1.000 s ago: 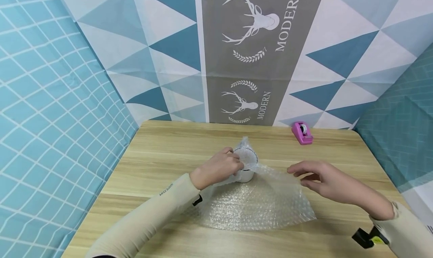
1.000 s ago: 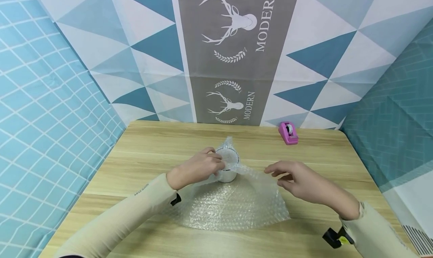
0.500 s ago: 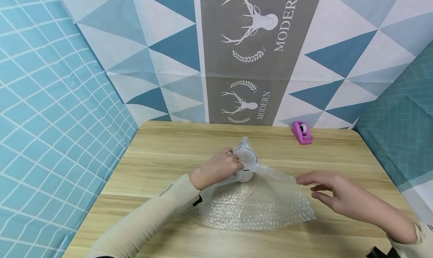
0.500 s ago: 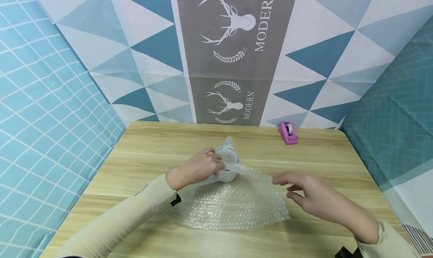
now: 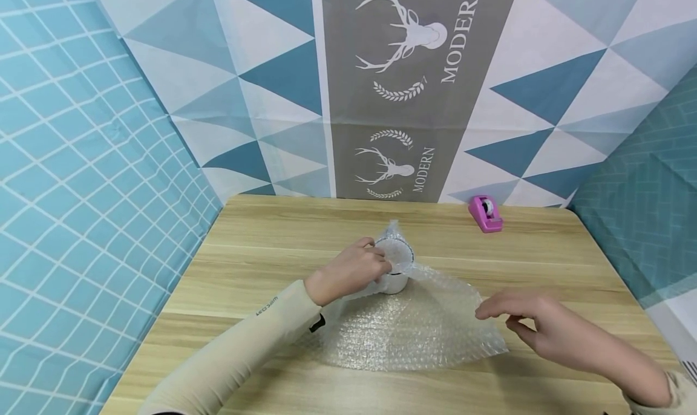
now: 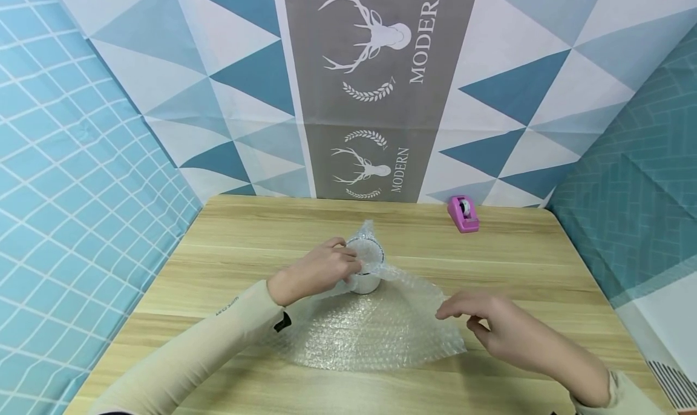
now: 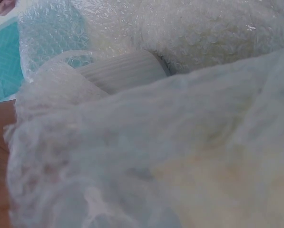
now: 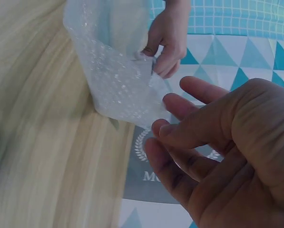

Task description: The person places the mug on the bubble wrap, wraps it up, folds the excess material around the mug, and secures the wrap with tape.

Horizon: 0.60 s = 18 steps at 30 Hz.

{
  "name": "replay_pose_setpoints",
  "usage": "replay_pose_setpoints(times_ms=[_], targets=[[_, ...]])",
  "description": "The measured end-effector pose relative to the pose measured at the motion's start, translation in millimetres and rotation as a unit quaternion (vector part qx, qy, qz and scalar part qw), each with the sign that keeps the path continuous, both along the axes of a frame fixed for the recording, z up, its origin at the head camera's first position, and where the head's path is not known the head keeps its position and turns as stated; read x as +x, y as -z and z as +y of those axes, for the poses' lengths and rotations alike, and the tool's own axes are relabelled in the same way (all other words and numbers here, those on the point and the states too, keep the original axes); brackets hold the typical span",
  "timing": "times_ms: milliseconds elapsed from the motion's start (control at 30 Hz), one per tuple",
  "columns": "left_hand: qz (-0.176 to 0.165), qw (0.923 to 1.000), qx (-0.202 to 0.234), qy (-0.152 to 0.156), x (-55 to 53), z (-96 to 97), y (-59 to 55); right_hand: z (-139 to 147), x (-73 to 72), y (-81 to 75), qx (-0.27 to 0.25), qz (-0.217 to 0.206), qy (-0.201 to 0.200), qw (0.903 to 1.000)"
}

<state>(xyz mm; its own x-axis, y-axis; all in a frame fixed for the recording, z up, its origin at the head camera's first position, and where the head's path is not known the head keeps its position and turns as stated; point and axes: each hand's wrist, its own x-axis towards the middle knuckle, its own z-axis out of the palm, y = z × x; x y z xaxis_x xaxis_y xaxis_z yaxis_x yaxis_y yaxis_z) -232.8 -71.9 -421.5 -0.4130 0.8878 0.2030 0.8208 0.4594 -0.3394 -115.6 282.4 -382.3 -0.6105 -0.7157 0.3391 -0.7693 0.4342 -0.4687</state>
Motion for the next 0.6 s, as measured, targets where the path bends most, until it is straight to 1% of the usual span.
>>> replay_pose_setpoints(times_ms=[133,267,367,500,600], targets=[[0.003,1.0000,0.004,0.001,1.0,-0.6,-0.4,0.3,0.0,3.9,0.013,-0.021,-0.005,0.9997],[0.006,0.9999,0.014,0.007,1.1,-0.8,-1.0,-0.9,0.2,6.6,0.013,-0.051,-0.012,0.9985],[0.004,0.9999,0.014,0.007,0.7,-0.5,-1.1,-1.5,0.6,7.4,0.017,-0.065,-0.014,0.9976],[0.003,0.9999,0.010,0.006,1.2,-0.4,-1.2,-1.1,0.8,7.4,0.034,-0.053,-0.007,0.9980],[0.004,1.0000,0.008,0.004,1.9,-0.3,-1.8,-1.3,-0.5,7.7,0.039,-0.032,-0.006,0.9987]])
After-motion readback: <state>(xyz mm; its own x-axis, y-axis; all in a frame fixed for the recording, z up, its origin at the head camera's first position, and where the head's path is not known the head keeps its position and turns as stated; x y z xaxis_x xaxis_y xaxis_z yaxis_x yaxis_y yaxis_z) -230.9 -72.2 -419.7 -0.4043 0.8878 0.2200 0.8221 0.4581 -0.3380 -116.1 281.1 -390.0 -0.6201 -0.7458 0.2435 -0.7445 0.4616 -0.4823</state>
